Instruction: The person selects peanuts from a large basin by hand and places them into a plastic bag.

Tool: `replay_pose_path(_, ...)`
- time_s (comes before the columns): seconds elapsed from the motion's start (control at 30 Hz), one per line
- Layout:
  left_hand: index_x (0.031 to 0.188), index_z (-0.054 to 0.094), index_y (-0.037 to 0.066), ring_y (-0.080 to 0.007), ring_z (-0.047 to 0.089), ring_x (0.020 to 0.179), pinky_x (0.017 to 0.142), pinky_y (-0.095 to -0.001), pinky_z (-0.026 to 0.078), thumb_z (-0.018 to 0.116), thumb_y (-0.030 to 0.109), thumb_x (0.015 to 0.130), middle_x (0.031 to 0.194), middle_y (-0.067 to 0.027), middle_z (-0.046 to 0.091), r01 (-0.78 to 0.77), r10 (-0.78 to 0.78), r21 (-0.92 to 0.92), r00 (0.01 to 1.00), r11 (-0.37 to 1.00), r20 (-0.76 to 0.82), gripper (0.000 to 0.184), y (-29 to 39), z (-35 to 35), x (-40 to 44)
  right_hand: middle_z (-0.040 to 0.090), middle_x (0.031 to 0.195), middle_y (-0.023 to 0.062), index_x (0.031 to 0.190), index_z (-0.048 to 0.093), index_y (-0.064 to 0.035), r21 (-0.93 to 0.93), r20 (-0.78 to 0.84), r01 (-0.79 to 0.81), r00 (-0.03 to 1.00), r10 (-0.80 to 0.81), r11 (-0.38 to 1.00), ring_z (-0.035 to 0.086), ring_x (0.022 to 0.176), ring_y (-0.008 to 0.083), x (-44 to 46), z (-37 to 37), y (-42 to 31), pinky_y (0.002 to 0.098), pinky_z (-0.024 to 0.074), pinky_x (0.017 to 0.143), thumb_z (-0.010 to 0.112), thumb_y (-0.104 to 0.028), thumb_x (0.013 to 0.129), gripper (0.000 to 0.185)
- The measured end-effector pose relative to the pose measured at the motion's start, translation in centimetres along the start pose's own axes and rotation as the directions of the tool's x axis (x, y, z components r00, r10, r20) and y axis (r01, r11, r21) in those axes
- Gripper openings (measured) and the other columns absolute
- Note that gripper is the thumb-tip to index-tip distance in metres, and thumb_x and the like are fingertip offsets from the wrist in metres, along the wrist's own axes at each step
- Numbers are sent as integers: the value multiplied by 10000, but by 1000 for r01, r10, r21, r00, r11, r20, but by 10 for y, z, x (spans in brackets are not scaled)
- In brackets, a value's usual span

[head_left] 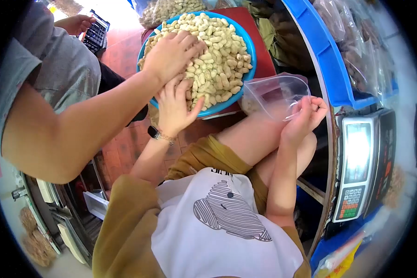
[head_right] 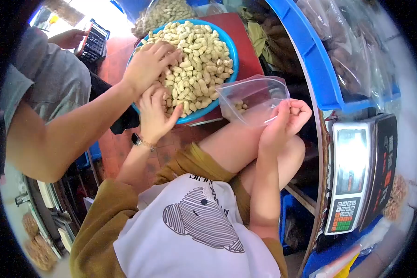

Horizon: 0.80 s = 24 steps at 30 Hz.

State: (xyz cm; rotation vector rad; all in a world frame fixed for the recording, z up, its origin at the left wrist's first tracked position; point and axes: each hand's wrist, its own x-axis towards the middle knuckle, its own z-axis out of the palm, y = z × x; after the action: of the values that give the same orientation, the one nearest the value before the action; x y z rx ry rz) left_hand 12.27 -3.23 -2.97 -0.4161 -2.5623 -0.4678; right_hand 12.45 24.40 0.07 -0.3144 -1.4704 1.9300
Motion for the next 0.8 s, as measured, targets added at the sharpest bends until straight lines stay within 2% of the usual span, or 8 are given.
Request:
replay_pose_path(0.13, 1209, 522, 106, -376, 402, 1186, 1019, -537, 273, 744, 439, 754, 1280, -171, 427, 54, -51, 42, 997, 998, -64, 606, -11, 8, 9, 491, 856, 8, 1021, 419, -85, -23, 34, 43, 999, -42, 999, 421, 675, 57, 0, -2, 8, 192, 339, 587, 543, -46, 926, 161)
replay_pose_path(0.27, 1356, 483, 162, -428, 344, 1282, 1058, -585, 241, 700, 568, 735, 1403, -214, 377, 95, -87, 99, 992, 991, -87, 773, -9, 11, 28, 489, 863, 10, 1028, 421, -85, -49, 44, 44, 998, -42, 998, 420, 680, 59, -1, -3, 8, 190, 339, 595, 547, -53, 929, 163)
replay_pose_path(0.37, 1424, 437, 244, -454, 348, 1293, 1045, -619, 251, 687, 598, 711, 1452, -214, 353, 114, -112, 144, 994, 983, -18, 835, -9, 16, 44, 483, 864, 7, 1031, 422, -85, -39, 54, 36, 998, -34, 999, 416, 687, 57, -2, -3, 11, 187, 338, 603, 549, -61, 934, 162)
replay_pose_path(0.47, 1421, 442, 284, -465, 371, 1278, 1020, -639, 278, 700, 577, 695, 1463, -206, 356, 42, -38, 212, 999, 976, -25, 824, -11, 23, 56, 471, 862, -2, 1036, 422, -83, -53, 57, 22, 998, -19, 998, 410, 700, 51, -4, -1, 11, 183, 336, 618, 546, -65, 939, 159)
replay_pose_path(0.6, 1373, 503, 272, -456, 378, 1278, 1007, -620, 321, 714, 455, 675, 1348, -186, 443, 2, -3, 130, 1000, 992, 5, 752, -13, 25, 65, 457, 862, -14, 1045, 421, -80, -40, 69, 24, 997, -21, 999, 403, 729, 43, -7, 4, 9, 178, 337, 650, 544, -67, 945, 159)
replay_pose_path(0.63, 1335, 536, 258, -422, 418, 1237, 980, -603, 345, 712, 409, 667, 1267, -148, 489, -12, 17, 119, 999, 993, -37, 707, -13, 24, 66, 460, 867, -12, 1045, 420, -80, -41, 87, 15, 996, -11, 999, 407, 738, 44, -8, 4, 8, 181, 340, 659, 546, -63, 943, 163)
replay_pose_path(0.73, 1287, 562, 241, -378, 461, 1169, 926, -571, 382, 712, 400, 666, 1207, -111, 530, 45, -39, 102, 997, 994, -59, 659, -18, 29, 72, 467, 884, -5, 1049, 419, -78, -46, 153, 2, 988, 5, 999, 418, 763, 49, -9, 1, 9, 187, 349, 682, 553, -51, 937, 176)
replay_pose_path(0.8, 1246, 574, 222, -349, 497, 1094, 869, -542, 408, 719, 407, 672, 1158, -94, 557, 96, -97, 161, 995, 982, 0, 620, -14, 26, 77, 470, 895, -1, 1053, 420, -76, -52, 202, 13, 979, -2, 999, 426, 778, 53, -7, -1, 15, 190, 355, 696, 559, -41, 931, 188)
